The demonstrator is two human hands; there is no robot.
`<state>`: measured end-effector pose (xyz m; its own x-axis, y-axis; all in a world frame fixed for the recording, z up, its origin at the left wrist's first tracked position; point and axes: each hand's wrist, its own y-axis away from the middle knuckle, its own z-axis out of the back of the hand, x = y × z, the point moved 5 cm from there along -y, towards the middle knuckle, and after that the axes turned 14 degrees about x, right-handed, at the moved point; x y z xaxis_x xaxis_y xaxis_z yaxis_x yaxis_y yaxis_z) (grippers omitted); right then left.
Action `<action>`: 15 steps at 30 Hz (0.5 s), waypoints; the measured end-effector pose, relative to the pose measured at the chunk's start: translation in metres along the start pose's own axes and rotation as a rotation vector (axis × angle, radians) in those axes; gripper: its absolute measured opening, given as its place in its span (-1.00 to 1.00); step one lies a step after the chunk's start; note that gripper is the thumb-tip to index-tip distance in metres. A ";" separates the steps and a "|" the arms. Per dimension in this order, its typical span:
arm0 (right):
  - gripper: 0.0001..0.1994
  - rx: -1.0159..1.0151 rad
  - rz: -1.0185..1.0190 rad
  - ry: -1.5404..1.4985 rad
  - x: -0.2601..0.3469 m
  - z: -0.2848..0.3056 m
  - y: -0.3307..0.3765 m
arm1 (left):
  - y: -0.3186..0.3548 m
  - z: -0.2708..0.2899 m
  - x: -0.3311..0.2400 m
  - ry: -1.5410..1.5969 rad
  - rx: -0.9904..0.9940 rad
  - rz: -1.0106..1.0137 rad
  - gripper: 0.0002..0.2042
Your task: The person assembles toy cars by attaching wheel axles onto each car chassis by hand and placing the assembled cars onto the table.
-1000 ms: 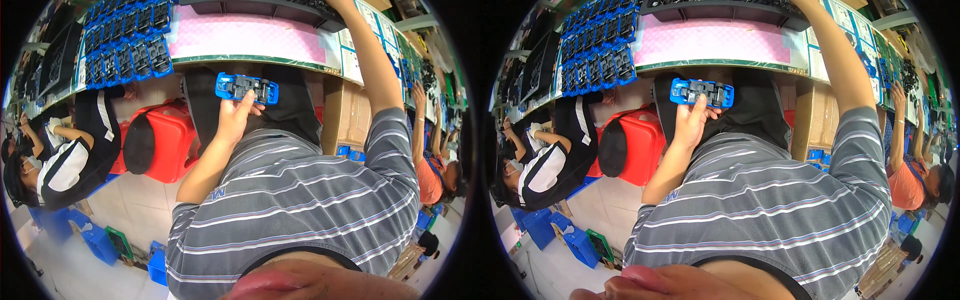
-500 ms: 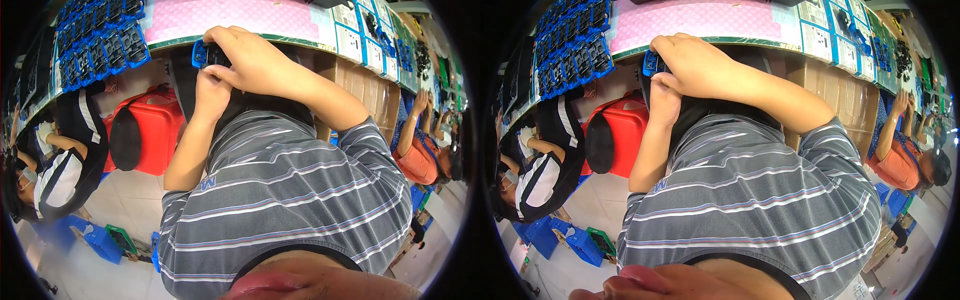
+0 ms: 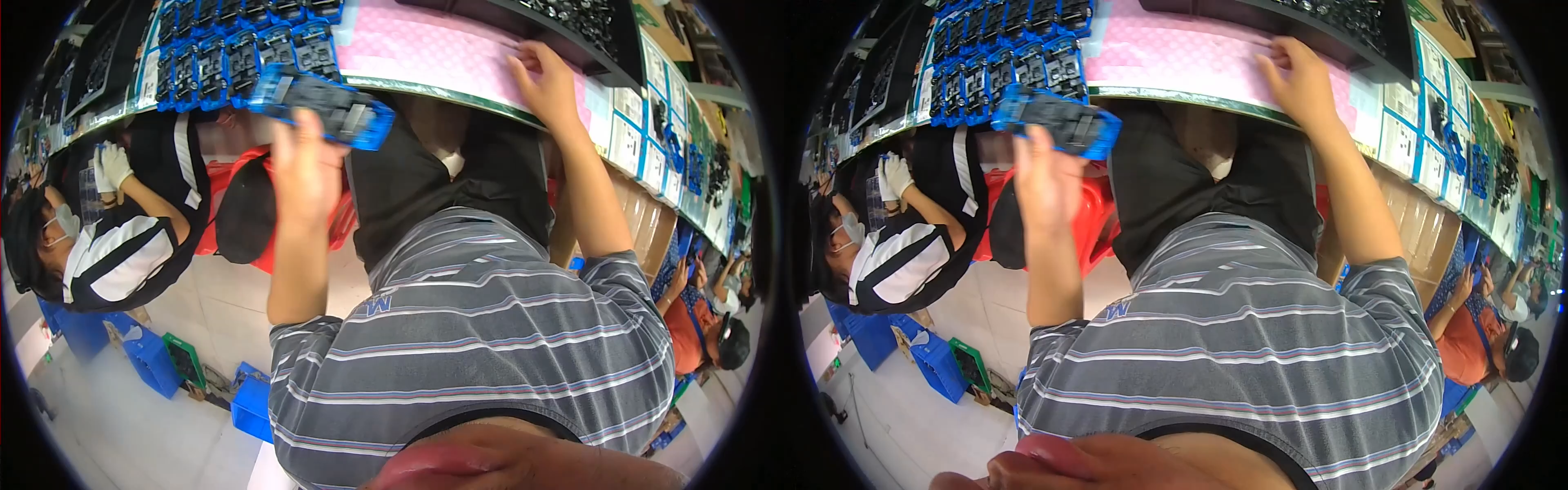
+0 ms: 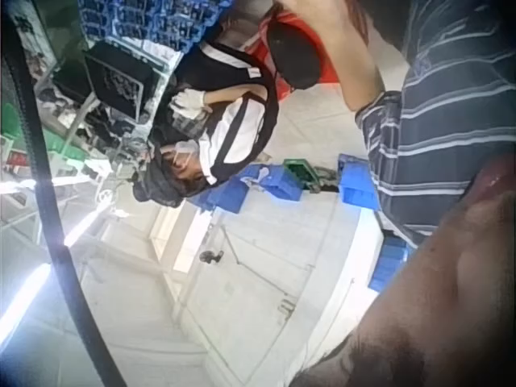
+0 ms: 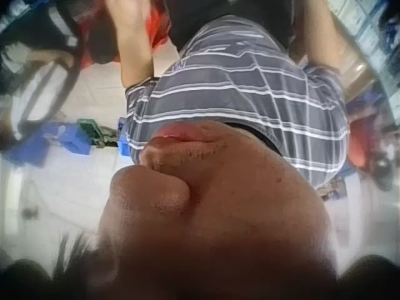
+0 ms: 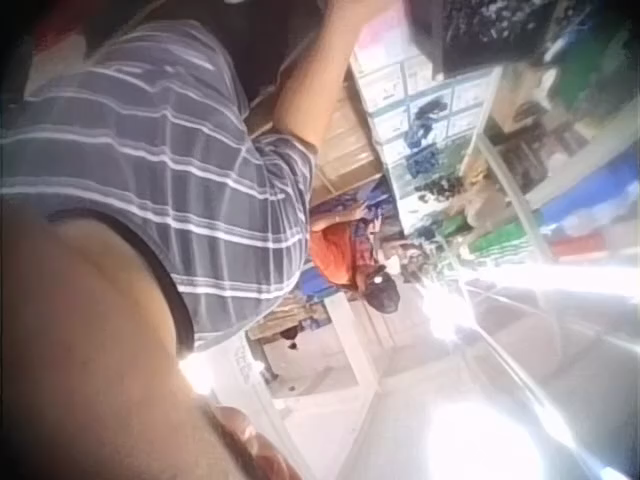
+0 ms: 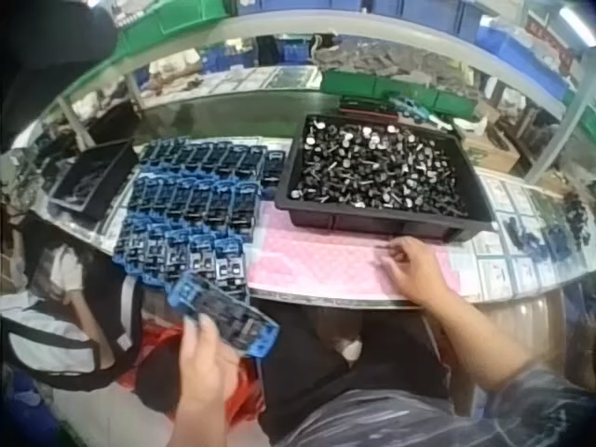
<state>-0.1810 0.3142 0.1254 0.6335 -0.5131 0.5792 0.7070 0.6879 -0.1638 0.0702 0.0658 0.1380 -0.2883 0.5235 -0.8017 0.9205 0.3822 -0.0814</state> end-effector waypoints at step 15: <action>-0.75 -0.044 -0.013 0.121 -0.035 0.027 0.066 | -0.122 0.278 -0.275 -0.981 -0.692 0.215 -0.39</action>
<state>-0.1655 0.3916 0.1161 0.6554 -0.5821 0.4813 0.7270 0.6590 -0.1929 0.1108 -0.3367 0.2036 0.4501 -0.0570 -0.8912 0.5035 0.8404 0.2006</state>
